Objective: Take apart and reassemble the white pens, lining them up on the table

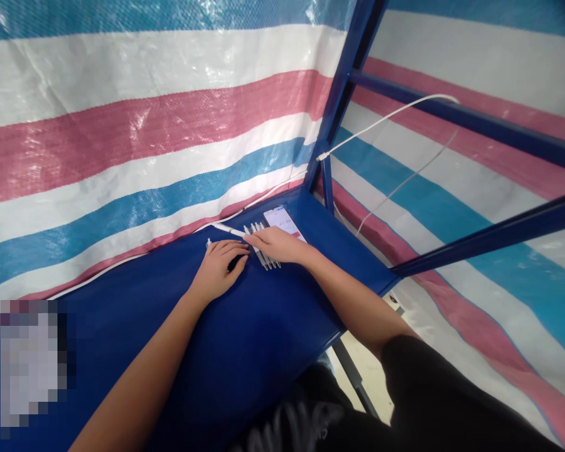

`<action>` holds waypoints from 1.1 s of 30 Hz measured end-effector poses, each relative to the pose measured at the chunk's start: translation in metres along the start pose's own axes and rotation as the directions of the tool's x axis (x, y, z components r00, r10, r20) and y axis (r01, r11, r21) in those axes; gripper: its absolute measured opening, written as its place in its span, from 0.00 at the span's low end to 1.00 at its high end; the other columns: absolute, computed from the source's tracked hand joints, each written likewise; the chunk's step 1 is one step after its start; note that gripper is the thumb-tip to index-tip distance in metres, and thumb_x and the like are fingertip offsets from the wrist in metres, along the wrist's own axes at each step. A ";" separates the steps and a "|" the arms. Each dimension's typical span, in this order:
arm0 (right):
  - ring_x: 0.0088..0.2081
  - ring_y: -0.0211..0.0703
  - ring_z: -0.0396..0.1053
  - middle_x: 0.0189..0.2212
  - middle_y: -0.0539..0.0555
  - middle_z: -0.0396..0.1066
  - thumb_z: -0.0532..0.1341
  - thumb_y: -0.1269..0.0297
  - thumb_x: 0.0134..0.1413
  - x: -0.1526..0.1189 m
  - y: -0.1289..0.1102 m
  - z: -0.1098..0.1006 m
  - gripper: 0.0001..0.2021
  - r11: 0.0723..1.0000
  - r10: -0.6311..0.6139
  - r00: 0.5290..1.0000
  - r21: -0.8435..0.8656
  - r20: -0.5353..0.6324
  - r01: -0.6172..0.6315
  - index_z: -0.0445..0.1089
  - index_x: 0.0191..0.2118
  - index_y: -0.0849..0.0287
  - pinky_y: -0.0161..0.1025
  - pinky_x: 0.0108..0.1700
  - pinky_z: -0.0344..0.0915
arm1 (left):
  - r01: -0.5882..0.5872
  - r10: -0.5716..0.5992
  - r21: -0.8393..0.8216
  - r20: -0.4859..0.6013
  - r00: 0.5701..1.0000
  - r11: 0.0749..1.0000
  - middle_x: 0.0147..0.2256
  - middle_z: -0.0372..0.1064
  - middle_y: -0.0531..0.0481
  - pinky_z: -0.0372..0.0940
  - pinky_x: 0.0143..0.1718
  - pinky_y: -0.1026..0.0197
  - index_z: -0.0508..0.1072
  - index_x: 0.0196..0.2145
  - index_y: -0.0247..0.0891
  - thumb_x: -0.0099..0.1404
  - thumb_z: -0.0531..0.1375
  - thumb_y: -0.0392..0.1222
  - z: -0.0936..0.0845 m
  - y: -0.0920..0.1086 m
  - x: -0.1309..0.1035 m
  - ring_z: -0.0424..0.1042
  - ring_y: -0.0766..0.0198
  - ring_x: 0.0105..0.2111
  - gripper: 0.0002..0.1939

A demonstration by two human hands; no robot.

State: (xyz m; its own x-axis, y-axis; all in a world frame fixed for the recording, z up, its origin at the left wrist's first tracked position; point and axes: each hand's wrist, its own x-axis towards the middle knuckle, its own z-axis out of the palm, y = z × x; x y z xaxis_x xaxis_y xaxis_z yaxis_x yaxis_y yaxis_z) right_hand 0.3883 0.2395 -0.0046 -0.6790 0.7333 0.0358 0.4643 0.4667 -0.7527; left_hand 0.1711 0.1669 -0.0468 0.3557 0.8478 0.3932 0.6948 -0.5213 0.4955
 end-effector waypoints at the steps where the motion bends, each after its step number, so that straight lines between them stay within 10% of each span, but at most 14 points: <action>1: 0.32 0.41 0.63 0.25 0.50 0.66 0.53 0.52 0.79 0.000 -0.001 0.002 0.25 1.000 0.001 1.000 -0.010 0.007 0.000 0.60 0.27 0.56 0.40 0.38 0.54 | 0.027 -0.027 0.003 -0.058 0.998 1.000 0.49 0.84 0.45 0.64 0.61 0.41 0.81 0.45 0.44 0.78 0.58 0.45 0.001 -0.004 -0.001 0.79 0.49 0.54 0.11; 5: 0.31 0.41 0.61 0.24 0.48 0.60 0.51 0.53 0.79 0.001 -0.003 0.002 0.24 1.000 -0.018 0.999 0.001 0.045 0.018 0.55 0.27 0.55 0.40 0.38 0.53 | 0.193 -0.213 -0.091 -0.351 0.912 0.977 0.50 0.82 0.43 0.71 0.49 0.49 0.70 0.66 0.43 0.76 0.62 0.49 0.001 -0.023 -0.004 0.79 0.54 0.45 0.24; 8: 0.29 0.40 0.59 0.23 0.48 0.57 0.49 0.50 0.79 0.001 -0.001 0.002 0.26 0.998 -0.044 0.997 0.038 0.066 0.041 0.53 0.26 0.54 0.40 0.37 0.53 | 0.185 -0.241 -0.178 -0.380 0.893 0.967 0.57 0.75 0.39 0.71 0.38 0.56 0.55 0.76 0.44 0.74 0.64 0.55 -0.001 -0.036 -0.005 0.77 0.56 0.45 0.40; 13: 0.25 0.38 0.56 0.20 0.46 0.55 0.51 0.38 0.76 0.003 0.007 0.002 0.31 0.973 -0.010 0.996 0.231 0.087 -0.010 0.56 0.25 0.54 0.40 0.32 0.54 | 0.128 -0.187 -0.189 -0.341 0.921 0.974 0.54 0.73 0.40 0.71 0.41 0.56 0.73 0.61 0.43 0.77 0.62 0.57 -0.007 -0.044 -0.003 0.75 0.57 0.45 0.23; 21: 0.20 0.34 0.55 0.13 0.45 0.55 0.57 0.29 0.69 0.011 0.014 0.003 0.38 0.878 0.100 0.972 0.479 -0.212 0.014 0.58 0.17 0.54 0.36 0.27 0.54 | 0.113 -0.172 -0.190 -0.333 0.927 0.975 0.37 0.75 0.50 0.69 0.40 0.59 0.78 0.50 0.41 0.77 0.62 0.51 -0.009 -0.032 -0.001 0.72 0.62 0.34 0.13; 33: 0.15 0.30 0.44 0.11 0.43 0.49 0.57 0.43 0.77 0.009 0.006 0.012 0.34 0.657 0.264 0.965 0.735 -0.013 -0.170 0.50 0.19 0.53 0.32 0.18 0.42 | -0.053 0.114 0.189 -0.324 0.939 0.980 0.39 0.78 0.46 0.68 0.43 0.55 0.78 0.54 0.41 0.82 0.57 0.50 -0.011 -0.028 -0.006 0.75 0.57 0.37 0.14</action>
State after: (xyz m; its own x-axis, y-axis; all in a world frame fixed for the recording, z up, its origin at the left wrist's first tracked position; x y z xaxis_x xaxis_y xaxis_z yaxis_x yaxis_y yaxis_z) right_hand 0.3777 0.2431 -0.0168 -0.5251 0.8367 -0.1555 0.0026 -0.1811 -0.9835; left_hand 0.1424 0.1752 -0.0551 0.2104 0.7054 0.6768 0.7807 -0.5380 0.3180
